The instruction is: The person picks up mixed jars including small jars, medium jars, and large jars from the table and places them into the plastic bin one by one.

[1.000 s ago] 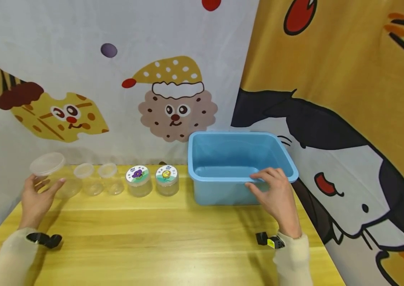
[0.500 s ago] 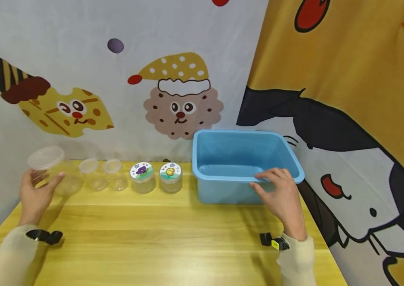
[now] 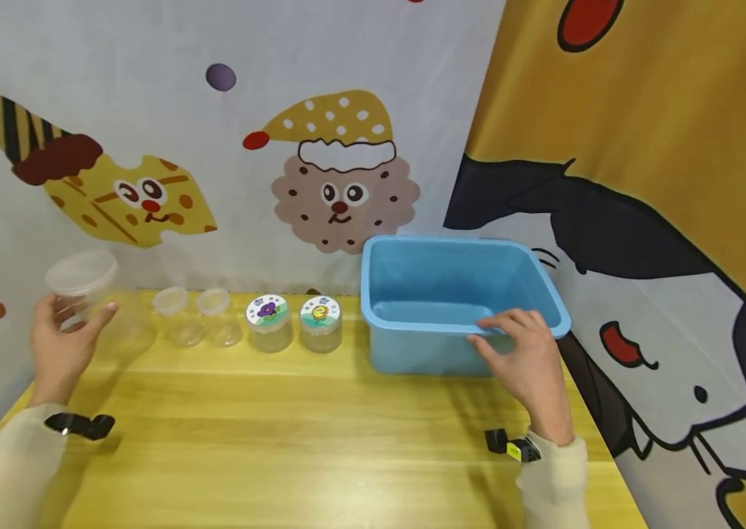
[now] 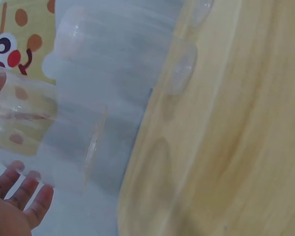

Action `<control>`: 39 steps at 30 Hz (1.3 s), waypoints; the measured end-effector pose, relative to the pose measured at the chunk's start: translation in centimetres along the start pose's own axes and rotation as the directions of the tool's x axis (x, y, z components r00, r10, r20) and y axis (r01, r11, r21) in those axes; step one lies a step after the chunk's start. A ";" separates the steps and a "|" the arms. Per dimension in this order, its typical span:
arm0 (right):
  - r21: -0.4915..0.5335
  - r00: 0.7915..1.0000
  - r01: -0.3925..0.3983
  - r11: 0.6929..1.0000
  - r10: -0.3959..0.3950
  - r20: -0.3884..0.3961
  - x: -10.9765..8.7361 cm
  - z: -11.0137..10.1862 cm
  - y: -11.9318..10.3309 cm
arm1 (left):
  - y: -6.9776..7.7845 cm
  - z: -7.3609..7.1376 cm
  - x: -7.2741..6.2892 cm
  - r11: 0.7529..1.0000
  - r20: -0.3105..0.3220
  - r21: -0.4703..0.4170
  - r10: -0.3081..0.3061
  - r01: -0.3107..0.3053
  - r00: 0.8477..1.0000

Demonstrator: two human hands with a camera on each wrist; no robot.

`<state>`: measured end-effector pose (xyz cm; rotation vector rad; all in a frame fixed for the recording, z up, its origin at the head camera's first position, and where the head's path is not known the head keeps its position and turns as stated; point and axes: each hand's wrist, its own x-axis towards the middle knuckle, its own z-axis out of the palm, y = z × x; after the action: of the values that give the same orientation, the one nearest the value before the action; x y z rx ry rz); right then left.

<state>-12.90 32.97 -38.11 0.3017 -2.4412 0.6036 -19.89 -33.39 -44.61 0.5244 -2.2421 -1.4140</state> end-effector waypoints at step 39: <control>0.000 1.000 -0.013 1.000 0.013 0.012 -0.1 -0.1 0.5 | 8.3 1.8 -1.2 0.916 -0.051 -0.018 0.401 -0.402 0.915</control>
<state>-12.96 33.42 -38.24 0.2904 -2.4564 0.6099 -20.60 -28.02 -37.96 0.0730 -2.1321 -1.2029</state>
